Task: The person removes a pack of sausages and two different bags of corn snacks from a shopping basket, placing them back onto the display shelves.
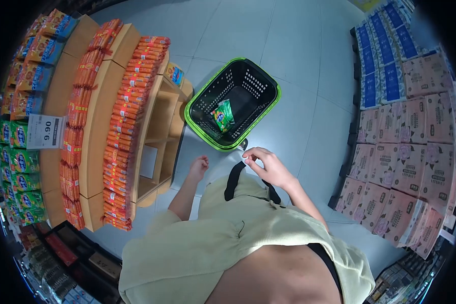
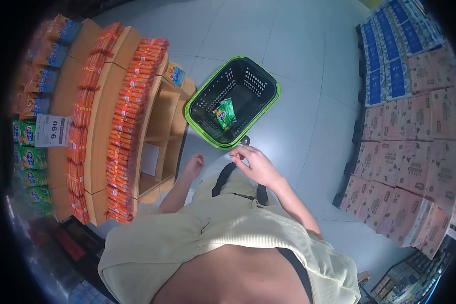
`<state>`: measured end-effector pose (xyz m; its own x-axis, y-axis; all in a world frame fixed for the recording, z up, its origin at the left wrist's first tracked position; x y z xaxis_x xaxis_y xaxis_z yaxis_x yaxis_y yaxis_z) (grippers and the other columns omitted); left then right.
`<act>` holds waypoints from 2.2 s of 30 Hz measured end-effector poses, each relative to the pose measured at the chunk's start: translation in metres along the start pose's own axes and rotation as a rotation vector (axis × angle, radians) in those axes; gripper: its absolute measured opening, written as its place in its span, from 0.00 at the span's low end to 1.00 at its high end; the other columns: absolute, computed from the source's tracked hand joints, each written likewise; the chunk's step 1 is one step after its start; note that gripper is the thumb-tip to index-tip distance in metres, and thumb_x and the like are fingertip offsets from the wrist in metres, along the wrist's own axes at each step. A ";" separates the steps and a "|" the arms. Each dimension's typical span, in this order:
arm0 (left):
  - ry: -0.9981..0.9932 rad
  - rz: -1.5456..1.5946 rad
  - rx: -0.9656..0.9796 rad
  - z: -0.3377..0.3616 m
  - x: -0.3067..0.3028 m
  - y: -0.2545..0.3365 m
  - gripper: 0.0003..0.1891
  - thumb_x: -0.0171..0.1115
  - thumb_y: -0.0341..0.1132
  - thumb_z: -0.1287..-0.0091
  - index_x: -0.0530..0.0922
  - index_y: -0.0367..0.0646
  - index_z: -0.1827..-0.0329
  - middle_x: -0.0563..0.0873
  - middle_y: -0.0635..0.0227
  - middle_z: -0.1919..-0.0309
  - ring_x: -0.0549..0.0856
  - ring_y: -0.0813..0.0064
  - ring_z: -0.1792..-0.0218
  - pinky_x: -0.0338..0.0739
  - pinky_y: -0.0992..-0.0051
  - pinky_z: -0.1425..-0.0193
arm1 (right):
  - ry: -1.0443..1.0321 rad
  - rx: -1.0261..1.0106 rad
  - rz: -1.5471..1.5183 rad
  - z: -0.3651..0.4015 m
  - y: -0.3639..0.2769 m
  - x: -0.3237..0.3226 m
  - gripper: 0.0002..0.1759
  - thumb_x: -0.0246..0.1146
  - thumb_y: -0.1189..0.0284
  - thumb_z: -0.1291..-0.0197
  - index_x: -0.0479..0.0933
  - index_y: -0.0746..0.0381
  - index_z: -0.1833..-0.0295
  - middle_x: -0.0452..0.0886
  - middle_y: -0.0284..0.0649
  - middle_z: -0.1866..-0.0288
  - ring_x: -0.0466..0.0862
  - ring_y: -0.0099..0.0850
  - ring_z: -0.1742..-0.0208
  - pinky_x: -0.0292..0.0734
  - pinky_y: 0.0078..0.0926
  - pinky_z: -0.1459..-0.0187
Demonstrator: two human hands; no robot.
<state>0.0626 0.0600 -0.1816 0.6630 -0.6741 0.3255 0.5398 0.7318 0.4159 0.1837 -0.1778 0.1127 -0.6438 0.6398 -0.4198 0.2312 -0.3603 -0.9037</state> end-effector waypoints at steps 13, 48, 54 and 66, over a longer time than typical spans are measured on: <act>0.145 -0.573 0.119 -0.085 0.067 0.054 0.16 0.56 0.29 0.44 0.78 0.40 0.52 0.81 0.70 0.68 0.80 0.80 0.66 0.75 0.78 0.61 | -0.054 0.185 -0.107 -0.113 0.118 -0.051 0.08 0.58 0.72 0.36 0.76 0.66 0.58 0.80 0.37 0.71 0.79 0.23 0.70 0.74 0.23 0.65; 0.646 -0.825 0.231 -0.389 0.084 -0.047 0.18 0.62 0.37 0.44 0.79 0.37 0.53 0.85 0.50 0.58 0.84 0.56 0.54 0.77 0.66 0.48 | -0.092 0.564 -0.437 -0.249 0.483 0.022 0.08 0.57 0.74 0.36 0.73 0.63 0.53 0.79 0.35 0.70 0.80 0.23 0.69 0.76 0.22 0.67; 0.671 -0.807 0.123 -0.484 0.030 -0.090 0.22 0.60 0.37 0.43 0.75 0.32 0.48 0.82 0.45 0.52 0.81 0.51 0.48 0.73 0.63 0.42 | -0.018 0.479 -0.442 -0.273 0.544 0.040 0.09 0.58 0.73 0.36 0.72 0.63 0.51 0.77 0.34 0.71 0.79 0.21 0.67 0.75 0.19 0.63; 0.727 -0.679 -0.154 -0.563 0.047 -0.149 0.43 0.68 0.52 0.47 0.59 0.34 0.36 0.69 0.44 0.39 0.67 0.47 0.36 0.64 0.58 0.33 | -0.101 0.453 -0.507 -0.285 0.543 0.049 0.10 0.58 0.70 0.35 0.72 0.62 0.51 0.78 0.33 0.70 0.78 0.18 0.68 0.72 0.17 0.64</act>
<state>0.3054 -0.0244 -0.7059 0.3182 -0.7662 -0.5584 0.9480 0.2554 0.1898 0.4861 -0.1485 -0.4229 -0.6619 0.7457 0.0760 -0.4303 -0.2950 -0.8531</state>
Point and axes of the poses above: each hand's wrist, its own z-axis away from the middle knuckle, its own x-axis out of the palm, y = z × x, the point moved 4 cm from there along -z, towards the middle knuckle
